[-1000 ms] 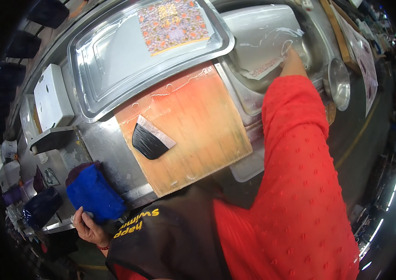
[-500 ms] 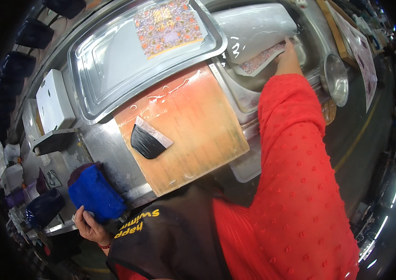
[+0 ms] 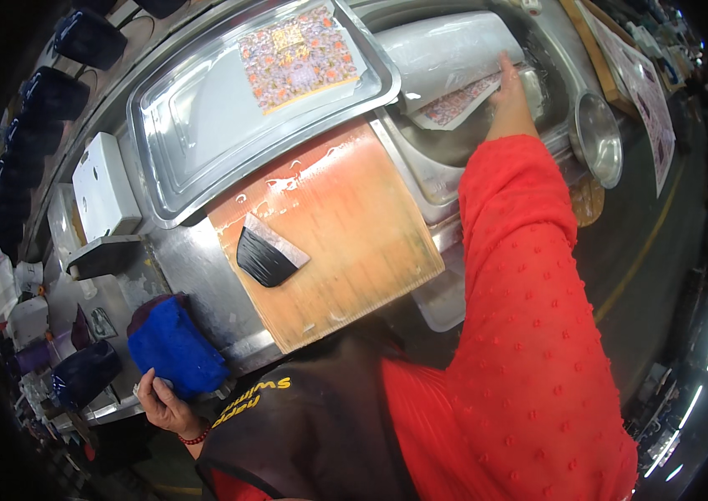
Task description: The person applies a decorative sticker to a dark blue bottle, smooths it with a squeegee, and trims the edges. They then retrieve another bottle, prepare a new sticker, and apply it to the second bottle, smoothing and trimming as before.
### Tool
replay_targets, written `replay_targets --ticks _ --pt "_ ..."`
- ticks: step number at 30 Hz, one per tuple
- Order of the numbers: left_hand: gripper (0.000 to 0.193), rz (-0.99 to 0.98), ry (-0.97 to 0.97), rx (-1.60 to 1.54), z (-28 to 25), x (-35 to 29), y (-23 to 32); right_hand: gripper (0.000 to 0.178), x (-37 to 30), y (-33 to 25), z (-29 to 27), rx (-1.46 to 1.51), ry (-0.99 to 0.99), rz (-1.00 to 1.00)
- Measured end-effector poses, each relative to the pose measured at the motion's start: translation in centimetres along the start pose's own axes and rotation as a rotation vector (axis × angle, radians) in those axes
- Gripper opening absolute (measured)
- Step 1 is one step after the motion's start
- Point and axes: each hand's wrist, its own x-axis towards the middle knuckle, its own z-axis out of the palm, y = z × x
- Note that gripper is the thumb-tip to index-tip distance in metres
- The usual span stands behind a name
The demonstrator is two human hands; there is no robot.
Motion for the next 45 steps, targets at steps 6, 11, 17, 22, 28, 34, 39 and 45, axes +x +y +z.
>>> replay_targets --ticks 6,11,17,22,28,34,39,45 --pt "0.021 0.009 -0.001 0.001 0.0 -0.1 -0.2 0.055 -0.4 -0.1 1.0 -0.034 -0.004 0.038" --pt "0.020 0.007 -0.005 -0.043 0.1 0.1 -0.1 0.054 0.2 -0.1 1.5 -0.082 -0.035 0.034" --pt "0.019 -0.008 0.016 0.012 0.2 0.0 0.2 0.050 2.4 0.2 1.0 -0.172 0.000 0.012" --pt "0.018 0.028 0.022 0.055 0.3 0.3 0.3 0.052 3.8 0.2 0.9 -0.136 -0.017 0.019" --pt "0.017 0.053 0.023 0.065 0.4 0.1 0.0 0.052 2.7 -0.3 2.0 -0.113 0.003 -0.059" --pt "0.016 0.080 0.025 0.078 0.6 0.8 0.9 0.054 2.1 -0.9 1.6 -0.118 0.019 -0.079" --pt "0.015 0.085 0.086 0.051 0.9 1.8 1.8 0.061 3.6 -2.7 -0.5 -0.197 -0.053 -0.086" --pt "0.013 0.123 0.154 0.141 0.6 1.6 2.0 0.059 1.9 -5.4 1.4 -0.410 -0.194 0.110"
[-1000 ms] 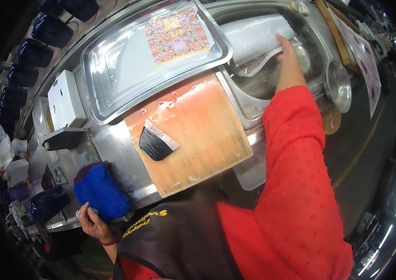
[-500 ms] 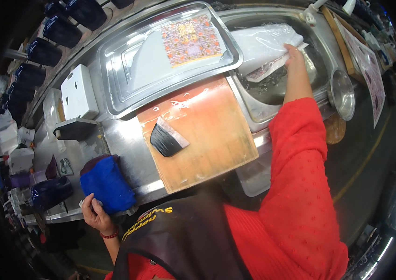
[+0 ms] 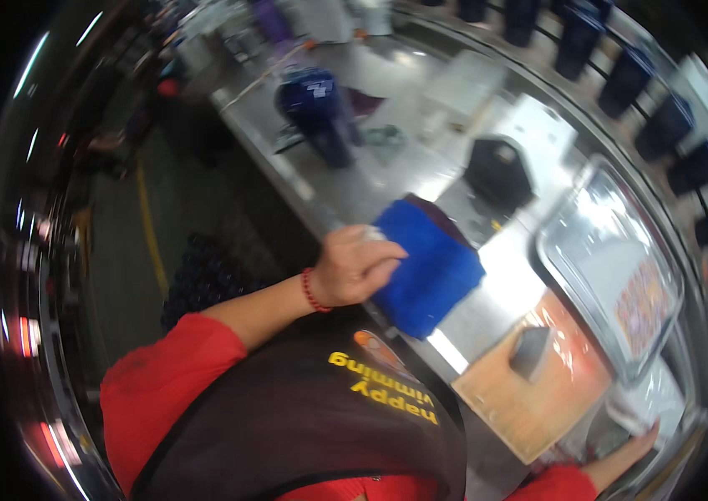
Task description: The person applies a decorative sticker to a dark blue bottle, smooths it with a squeegee, and trims the edges. They then retrieve another bottle, prepare a new sticker, and apply it to the second bottle, smoothing and trimming as before.
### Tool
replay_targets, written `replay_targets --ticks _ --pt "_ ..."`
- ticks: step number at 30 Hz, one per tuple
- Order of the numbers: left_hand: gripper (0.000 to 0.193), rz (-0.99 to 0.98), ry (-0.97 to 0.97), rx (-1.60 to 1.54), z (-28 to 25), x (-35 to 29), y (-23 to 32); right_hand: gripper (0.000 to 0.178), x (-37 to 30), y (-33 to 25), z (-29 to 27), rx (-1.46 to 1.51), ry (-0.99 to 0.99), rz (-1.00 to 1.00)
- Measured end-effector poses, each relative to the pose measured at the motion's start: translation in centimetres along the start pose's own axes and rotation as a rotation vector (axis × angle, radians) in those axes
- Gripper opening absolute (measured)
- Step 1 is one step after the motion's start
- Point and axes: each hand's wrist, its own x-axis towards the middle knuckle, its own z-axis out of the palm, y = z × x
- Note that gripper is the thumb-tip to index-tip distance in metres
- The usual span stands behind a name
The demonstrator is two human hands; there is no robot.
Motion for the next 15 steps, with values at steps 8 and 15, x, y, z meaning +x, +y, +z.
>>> replay_targets --ticks 8,15 --pt "0.012 0.084 0.159 -0.060 -0.4 0.4 0.5 0.056 -14.8 7.5 15.2 -0.586 -0.315 -0.399" --pt "0.012 0.084 0.161 -0.126 0.0 -0.4 -0.2 0.054 -25.9 11.1 25.3 -0.788 -0.625 -0.605"
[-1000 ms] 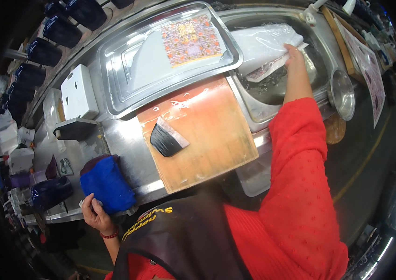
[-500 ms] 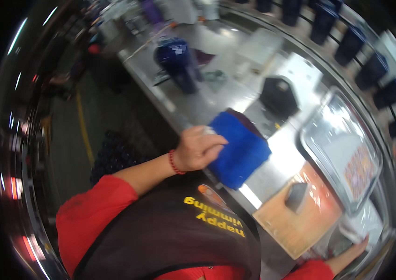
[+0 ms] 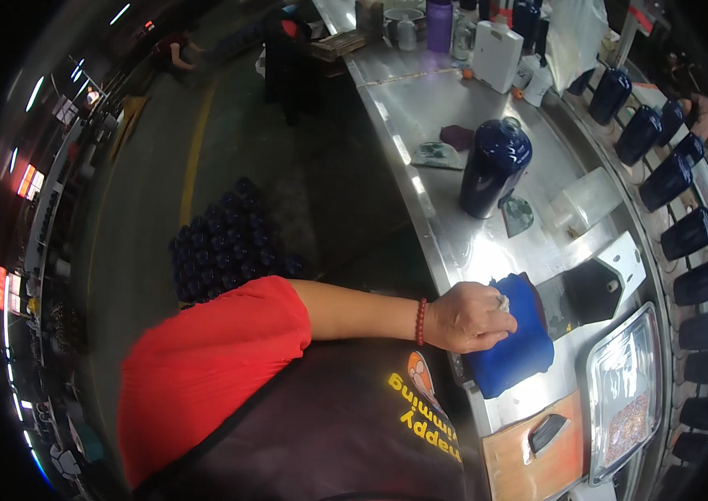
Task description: The person applies a decorative sticker to a dark blue bottle, smooths it with a squeegee, and trims the edges. They then retrieve another bottle, prepare a new sticker, and apply it to the second bottle, smoothing and trimming as before.
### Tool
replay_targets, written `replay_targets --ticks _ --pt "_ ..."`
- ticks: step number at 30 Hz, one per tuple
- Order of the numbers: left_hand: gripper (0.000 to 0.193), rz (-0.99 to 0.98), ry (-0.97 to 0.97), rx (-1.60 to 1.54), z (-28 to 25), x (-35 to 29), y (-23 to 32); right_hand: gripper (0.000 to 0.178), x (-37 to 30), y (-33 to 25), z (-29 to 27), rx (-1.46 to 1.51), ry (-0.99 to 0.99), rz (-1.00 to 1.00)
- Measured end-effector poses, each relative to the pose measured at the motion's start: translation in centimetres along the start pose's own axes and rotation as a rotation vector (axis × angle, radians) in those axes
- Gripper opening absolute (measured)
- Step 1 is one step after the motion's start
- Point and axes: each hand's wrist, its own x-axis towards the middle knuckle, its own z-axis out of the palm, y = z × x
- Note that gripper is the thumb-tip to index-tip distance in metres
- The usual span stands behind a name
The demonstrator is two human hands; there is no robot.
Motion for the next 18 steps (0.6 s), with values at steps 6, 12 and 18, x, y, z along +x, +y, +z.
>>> replay_targets --ticks 6,12,18 --pt "0.012 -0.050 -0.028 -0.142 0.7 -0.7 -0.7 0.053 0.4 -2.5 1.7 -0.110 -0.022 -0.086" --pt "0.010 -0.005 0.022 -0.075 0.6 -0.7 -0.7 0.053 1.5 -4.1 0.4 -0.212 0.045 -0.114" --pt "0.010 -0.003 0.001 -0.028 -0.9 0.1 0.1 0.053 3.7 -3.6 -5.4 -0.329 0.196 -0.119"
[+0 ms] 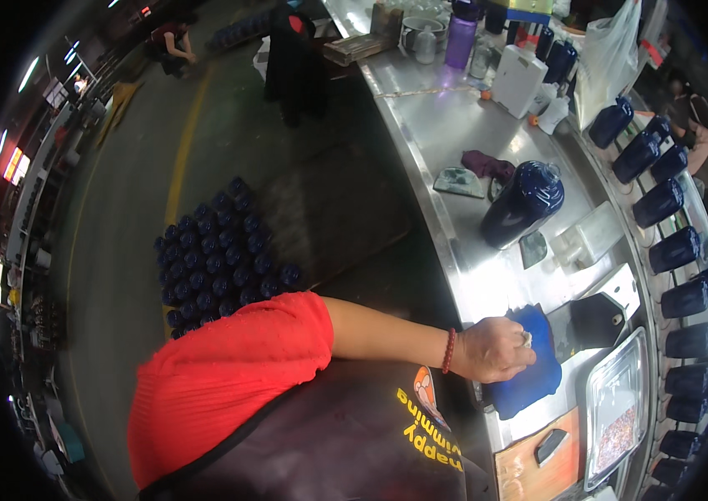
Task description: The person applies a decorative sticker to a dark blue bottle, smooths it with a squeegee, and trims the edges. They then retrieve another bottle, prepare a new sticker, and apply it to the second bottle, smoothing and trimming as before.
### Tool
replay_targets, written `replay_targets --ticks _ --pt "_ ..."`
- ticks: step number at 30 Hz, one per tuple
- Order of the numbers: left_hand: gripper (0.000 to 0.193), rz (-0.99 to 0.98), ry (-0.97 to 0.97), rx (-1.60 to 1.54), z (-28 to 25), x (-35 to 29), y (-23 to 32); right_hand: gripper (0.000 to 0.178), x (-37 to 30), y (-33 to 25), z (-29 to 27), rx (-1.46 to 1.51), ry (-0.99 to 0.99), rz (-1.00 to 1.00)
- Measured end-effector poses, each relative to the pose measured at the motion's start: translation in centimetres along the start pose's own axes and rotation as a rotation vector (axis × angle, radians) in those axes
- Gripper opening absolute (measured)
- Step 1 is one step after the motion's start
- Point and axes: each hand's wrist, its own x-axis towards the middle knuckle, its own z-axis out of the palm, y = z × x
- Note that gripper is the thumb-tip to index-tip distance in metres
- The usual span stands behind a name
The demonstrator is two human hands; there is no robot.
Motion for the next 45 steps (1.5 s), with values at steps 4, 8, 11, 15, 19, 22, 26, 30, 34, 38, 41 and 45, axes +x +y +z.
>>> replay_targets --ticks 4,8,11,15,19,22,26,30,34,38,41,45 --pt "0.010 0.039 0.036 -0.015 -0.5 0.2 -0.3 0.053 4.7 5.1 -7.5 -0.105 0.137 0.004" --pt "0.007 0.159 -0.035 0.069 -0.5 0.0 -1.1 0.054 5.0 10.5 -19.7 -0.216 0.293 0.019" --pt "0.010 0.113 -0.035 -0.022 -0.4 0.3 -1.2 0.054 1.5 13.0 -26.2 -0.235 0.408 0.110" --pt "0.014 0.053 -0.142 0.015 0.0 0.5 -0.4 0.047 -1.7 12.4 -22.6 0.201 0.491 0.127" --pt "0.012 0.111 -0.119 -0.014 0.4 1.1 -0.9 0.037 0.7 6.9 -10.8 0.865 0.641 0.342" --pt "0.011 0.112 -0.202 -0.061 0.0 1.7 -0.7 0.031 1.5 3.4 -4.2 1.114 0.750 0.289" --pt "0.009 0.164 -0.263 -0.189 0.0 4.6 0.7 0.026 0.2 2.9 1.6 1.286 0.736 0.564" --pt "0.022 0.377 -0.349 -0.055 3.7 9.7 1.9 0.027 -1.8 4.3 4.7 1.530 0.721 0.595" --pt "0.049 0.605 -0.406 0.222 10.6 13.2 2.1 0.024 -3.4 4.9 5.1 1.516 0.702 0.530" --pt "0.055 0.860 -0.425 0.247 15.3 14.0 2.8 0.024 -5.0 4.7 4.3 1.453 0.634 0.702" --pt "0.053 0.918 -0.491 0.145 16.3 14.3 3.3 0.024 -6.5 4.2 4.4 1.444 0.560 0.572" --pt "0.052 1.005 -0.610 0.035 15.7 14.3 3.6 0.030 -7.7 2.0 4.4 1.502 0.707 0.609"
